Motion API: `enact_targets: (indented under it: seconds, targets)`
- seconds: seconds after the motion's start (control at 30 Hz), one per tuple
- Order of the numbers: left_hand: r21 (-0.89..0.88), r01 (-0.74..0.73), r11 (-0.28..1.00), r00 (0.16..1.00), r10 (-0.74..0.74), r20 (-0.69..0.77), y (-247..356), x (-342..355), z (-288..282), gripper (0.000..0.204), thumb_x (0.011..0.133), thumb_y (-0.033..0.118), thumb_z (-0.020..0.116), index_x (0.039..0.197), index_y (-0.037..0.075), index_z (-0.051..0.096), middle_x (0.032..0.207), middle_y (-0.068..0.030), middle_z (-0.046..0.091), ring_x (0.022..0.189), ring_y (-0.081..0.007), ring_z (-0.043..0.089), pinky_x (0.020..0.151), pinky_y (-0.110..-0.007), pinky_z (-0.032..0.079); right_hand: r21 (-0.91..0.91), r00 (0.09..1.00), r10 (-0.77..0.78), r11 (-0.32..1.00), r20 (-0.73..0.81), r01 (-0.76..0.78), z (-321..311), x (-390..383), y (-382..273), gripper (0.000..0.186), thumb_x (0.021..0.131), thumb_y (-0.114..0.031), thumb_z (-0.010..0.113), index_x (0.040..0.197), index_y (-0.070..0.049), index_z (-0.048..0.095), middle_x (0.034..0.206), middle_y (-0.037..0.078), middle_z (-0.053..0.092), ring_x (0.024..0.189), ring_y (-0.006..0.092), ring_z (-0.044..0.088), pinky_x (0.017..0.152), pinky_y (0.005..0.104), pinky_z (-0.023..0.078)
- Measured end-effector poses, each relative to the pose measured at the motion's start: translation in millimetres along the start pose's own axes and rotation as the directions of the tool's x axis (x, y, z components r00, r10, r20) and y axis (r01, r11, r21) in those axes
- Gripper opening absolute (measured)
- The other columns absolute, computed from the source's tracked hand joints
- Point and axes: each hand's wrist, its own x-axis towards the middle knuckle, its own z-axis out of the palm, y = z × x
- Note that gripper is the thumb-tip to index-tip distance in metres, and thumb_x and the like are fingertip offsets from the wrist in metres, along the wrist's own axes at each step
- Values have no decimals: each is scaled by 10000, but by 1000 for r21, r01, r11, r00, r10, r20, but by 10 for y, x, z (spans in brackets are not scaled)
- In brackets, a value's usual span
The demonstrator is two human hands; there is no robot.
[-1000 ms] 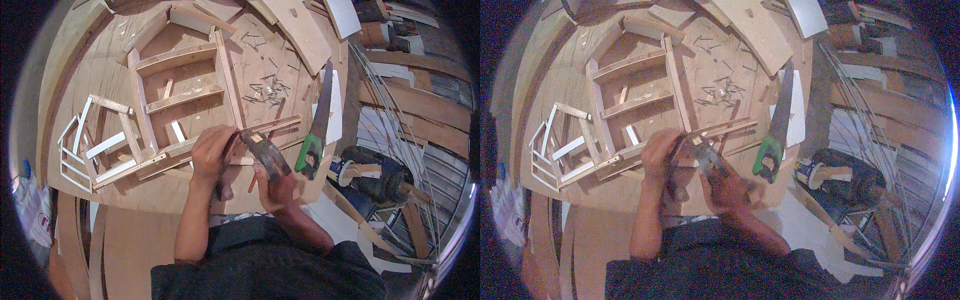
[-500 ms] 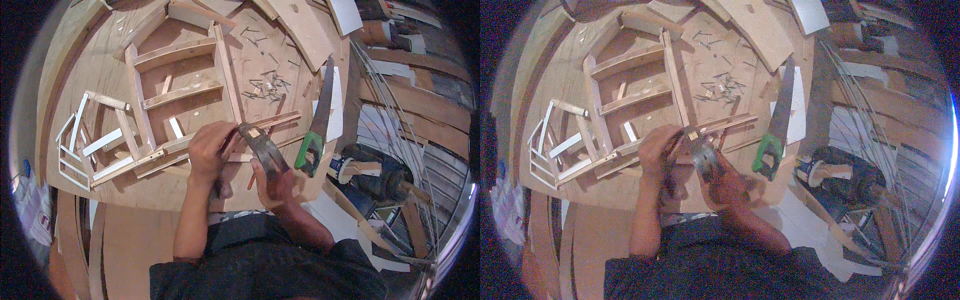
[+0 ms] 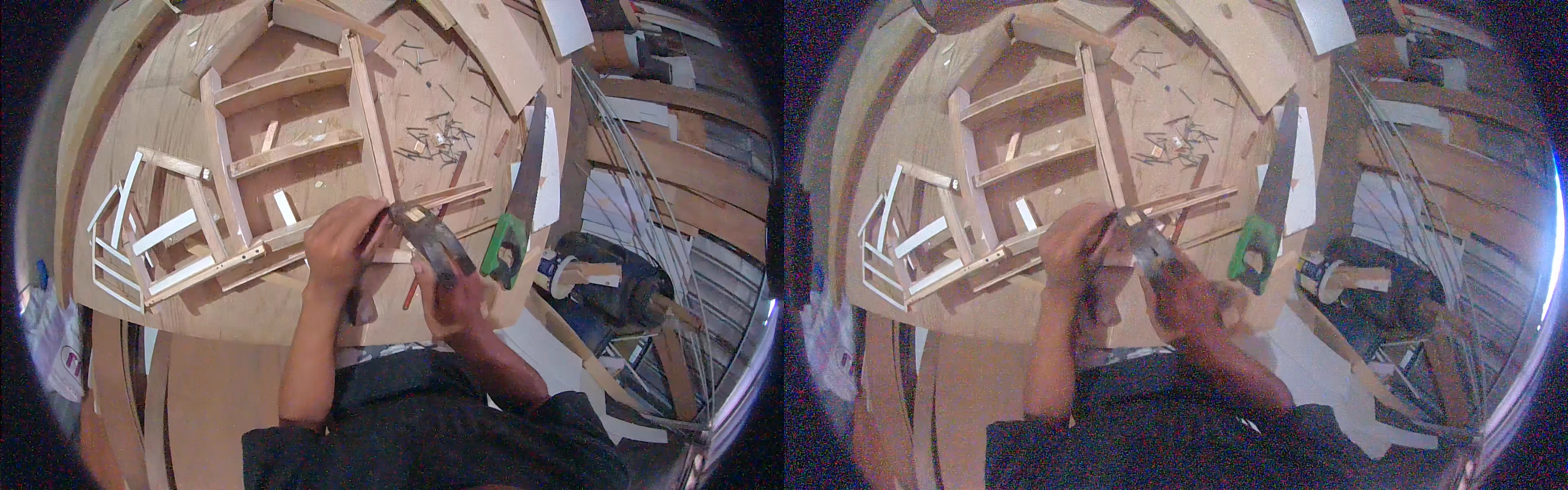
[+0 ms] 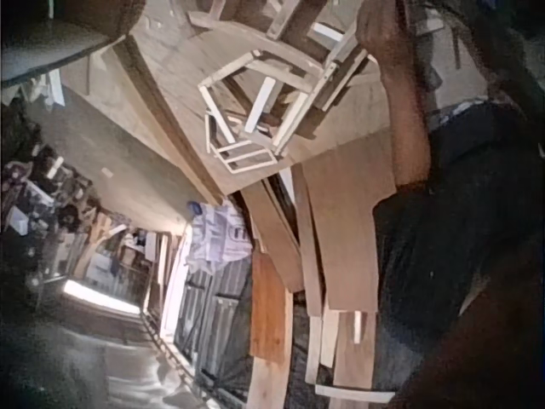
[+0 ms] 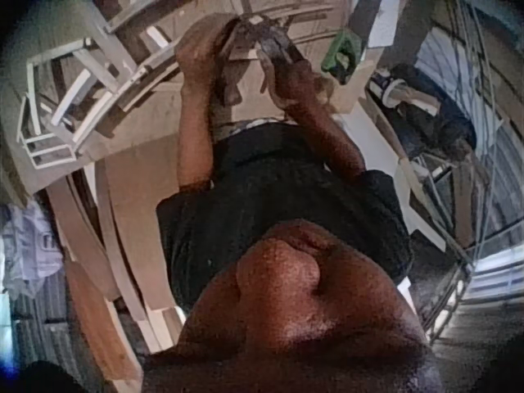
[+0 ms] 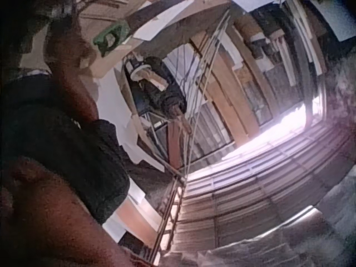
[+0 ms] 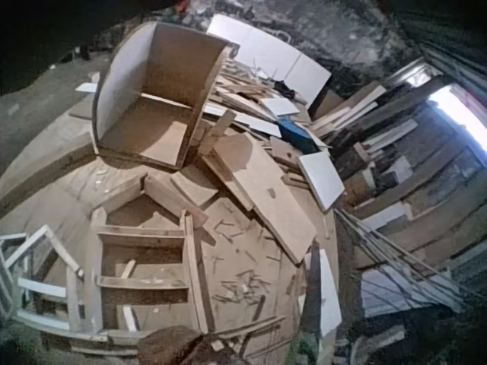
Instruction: The person saws a small piece of wood, uses sandpaper on a wood joint, and hammers a nail into a wooden model structure on a workbench.
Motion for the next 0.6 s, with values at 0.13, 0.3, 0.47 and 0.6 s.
enact_targets:
  seconds: [0.13, 0.3, 0.47, 0.6]
  targets:
    - [23, 9, 1000, 1000, -9, -9, 18, -5, 20, 317, 777, 61, 876, 1080, 63, 785, 992, -109, 792, 932, -289, 776, 841, -388, 626, 134, 992, -100, 985, -82, 111, -83, 0, -15, 494, 1032, -307, 665, 1405, -3, 553, 1167, 280, 685, 1093, 459, 683, 932, 565, 568]
    - [69, -2, 998, 1000, 1, 9, 0, -34, -14, 330, 780, 49, 870, 1099, 65, 783, 1009, -110, 791, 945, -286, 774, 840, -390, 625, 134, 948, 255, 950, 192, -283, -185, 203, -241, 291, 1055, -229, 646, 1259, -21, 658, 1164, 237, 680, 1034, 405, 674, 904, 486, 529]
    - [8, 21, 1000, 999, -22, 44, 9, -14, -28, 352, 777, 40, 866, 1118, 62, 779, 1030, -117, 790, 959, -296, 770, 856, -398, 622, 2, 961, -191, 981, -198, 195, 54, 54, 44, 479, 1039, -335, 653, 1393, -19, 591, 1101, 277, 702, 1015, 459, 701, 948, 570, 557]
    - [31, 22, 999, 1000, -23, 11, -1, -61, -40, 352, 778, 51, 872, 1118, 62, 779, 1035, -118, 791, 961, -297, 769, 864, -398, 620, 80, 1000, -8, 997, 0, 8, -129, 105, -155, 453, 1061, -318, 618, 1380, 3, 600, 1204, 276, 690, 1097, 452, 689, 975, 559, 549]
